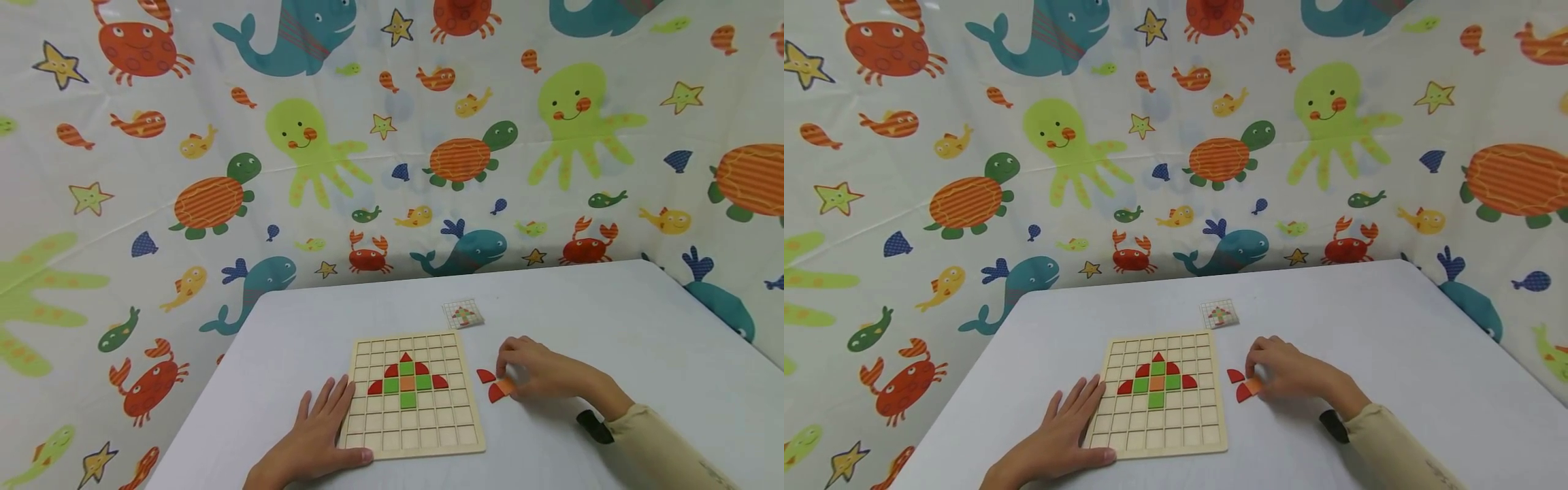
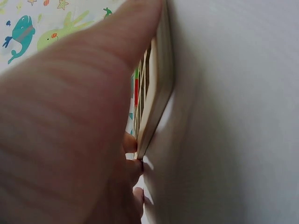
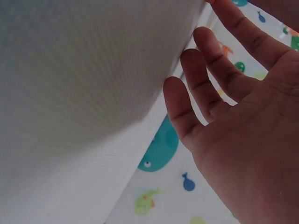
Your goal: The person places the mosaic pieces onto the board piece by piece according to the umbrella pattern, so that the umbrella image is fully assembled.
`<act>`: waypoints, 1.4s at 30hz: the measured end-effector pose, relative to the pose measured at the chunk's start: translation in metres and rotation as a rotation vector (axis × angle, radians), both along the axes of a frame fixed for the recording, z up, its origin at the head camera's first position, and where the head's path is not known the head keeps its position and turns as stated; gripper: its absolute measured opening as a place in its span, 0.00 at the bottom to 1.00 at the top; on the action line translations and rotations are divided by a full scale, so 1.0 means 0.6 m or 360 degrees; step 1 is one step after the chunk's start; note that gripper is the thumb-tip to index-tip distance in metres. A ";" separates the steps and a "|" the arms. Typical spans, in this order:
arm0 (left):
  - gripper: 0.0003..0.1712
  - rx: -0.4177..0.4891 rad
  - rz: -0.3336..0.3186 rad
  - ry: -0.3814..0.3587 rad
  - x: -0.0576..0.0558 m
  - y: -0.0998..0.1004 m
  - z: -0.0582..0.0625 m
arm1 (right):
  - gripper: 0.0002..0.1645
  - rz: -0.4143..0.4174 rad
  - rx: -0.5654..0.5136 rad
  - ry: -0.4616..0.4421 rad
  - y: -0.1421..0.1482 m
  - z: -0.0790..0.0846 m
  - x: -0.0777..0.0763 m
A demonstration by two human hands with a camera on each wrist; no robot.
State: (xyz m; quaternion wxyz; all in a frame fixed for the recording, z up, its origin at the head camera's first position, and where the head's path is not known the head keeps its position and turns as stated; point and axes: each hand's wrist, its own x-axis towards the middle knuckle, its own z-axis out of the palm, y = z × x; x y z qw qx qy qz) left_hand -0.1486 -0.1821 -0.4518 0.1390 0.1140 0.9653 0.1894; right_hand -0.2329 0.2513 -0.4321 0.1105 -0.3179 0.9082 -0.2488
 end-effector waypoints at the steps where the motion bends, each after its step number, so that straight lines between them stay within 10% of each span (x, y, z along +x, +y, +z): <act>1: 0.77 0.0003 0.0001 0.0000 0.000 0.000 0.000 | 0.19 0.0003 -0.0002 0.0011 0.000 0.000 -0.001; 12: 0.75 0.0010 -0.0028 0.0023 -0.001 -0.003 -0.002 | 0.14 -0.0172 0.0102 0.0069 -0.006 -0.005 -0.007; 19: 0.76 -0.0004 -0.0001 -0.0012 -0.001 -0.001 -0.003 | 0.13 -0.0302 -0.0133 -0.0152 0.014 -0.003 -0.014; 42: 0.75 0.0034 -0.0008 -0.0010 0.000 -0.001 0.004 | 0.11 -0.0167 -0.0252 -0.0131 -0.025 0.029 -0.009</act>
